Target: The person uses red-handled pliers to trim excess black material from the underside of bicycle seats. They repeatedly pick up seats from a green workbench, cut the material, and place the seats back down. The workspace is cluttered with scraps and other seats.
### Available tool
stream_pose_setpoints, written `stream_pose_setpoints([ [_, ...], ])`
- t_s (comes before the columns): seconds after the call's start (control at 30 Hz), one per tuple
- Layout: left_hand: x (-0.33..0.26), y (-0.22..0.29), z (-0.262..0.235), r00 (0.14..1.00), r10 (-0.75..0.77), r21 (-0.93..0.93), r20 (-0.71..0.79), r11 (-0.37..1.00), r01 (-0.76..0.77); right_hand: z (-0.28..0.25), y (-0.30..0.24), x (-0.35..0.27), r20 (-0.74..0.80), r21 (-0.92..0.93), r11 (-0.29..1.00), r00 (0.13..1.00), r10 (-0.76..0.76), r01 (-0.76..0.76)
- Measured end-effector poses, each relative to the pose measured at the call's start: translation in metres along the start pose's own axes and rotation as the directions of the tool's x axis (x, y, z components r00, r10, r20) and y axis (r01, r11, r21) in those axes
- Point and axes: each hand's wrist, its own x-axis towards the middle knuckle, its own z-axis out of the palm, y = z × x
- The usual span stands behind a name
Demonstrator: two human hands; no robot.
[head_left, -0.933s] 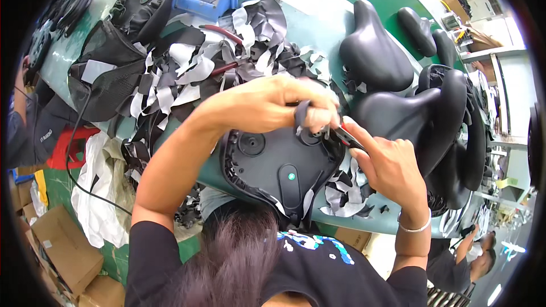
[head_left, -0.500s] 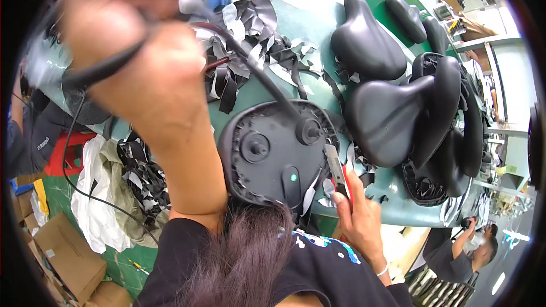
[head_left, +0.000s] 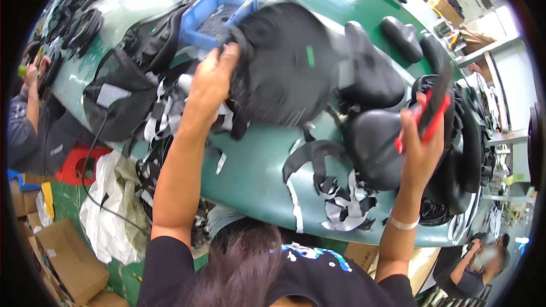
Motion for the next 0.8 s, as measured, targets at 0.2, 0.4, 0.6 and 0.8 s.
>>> stream_pose_setpoints([
  [0.2,-0.007,-0.038,0.079,0.846,0.47,0.319,0.251,0.785,-0.531,0.069,0.084,0.212,0.089,0.521,0.818,0.968,0.234,-0.245],
  [0.4,0.007,-0.054,0.091,0.754,0.577,0.434,0.314,0.619,-0.655,0.072,0.242,0.345,-0.163,0.766,0.553,0.733,0.661,-0.328],
  [0.6,0.013,-0.05,0.08,0.828,0.527,0.359,0.192,0.747,-0.559,0.094,0.214,0.336,-0.286,0.733,0.653,0.786,0.549,-0.189],
  [0.8,0.015,-0.048,0.07,0.61,0.793,0.176,-0.014,0.602,-0.779,0.087,0.054,0.243,0.078,0.572,0.798,0.981,0.177,-0.189],
])
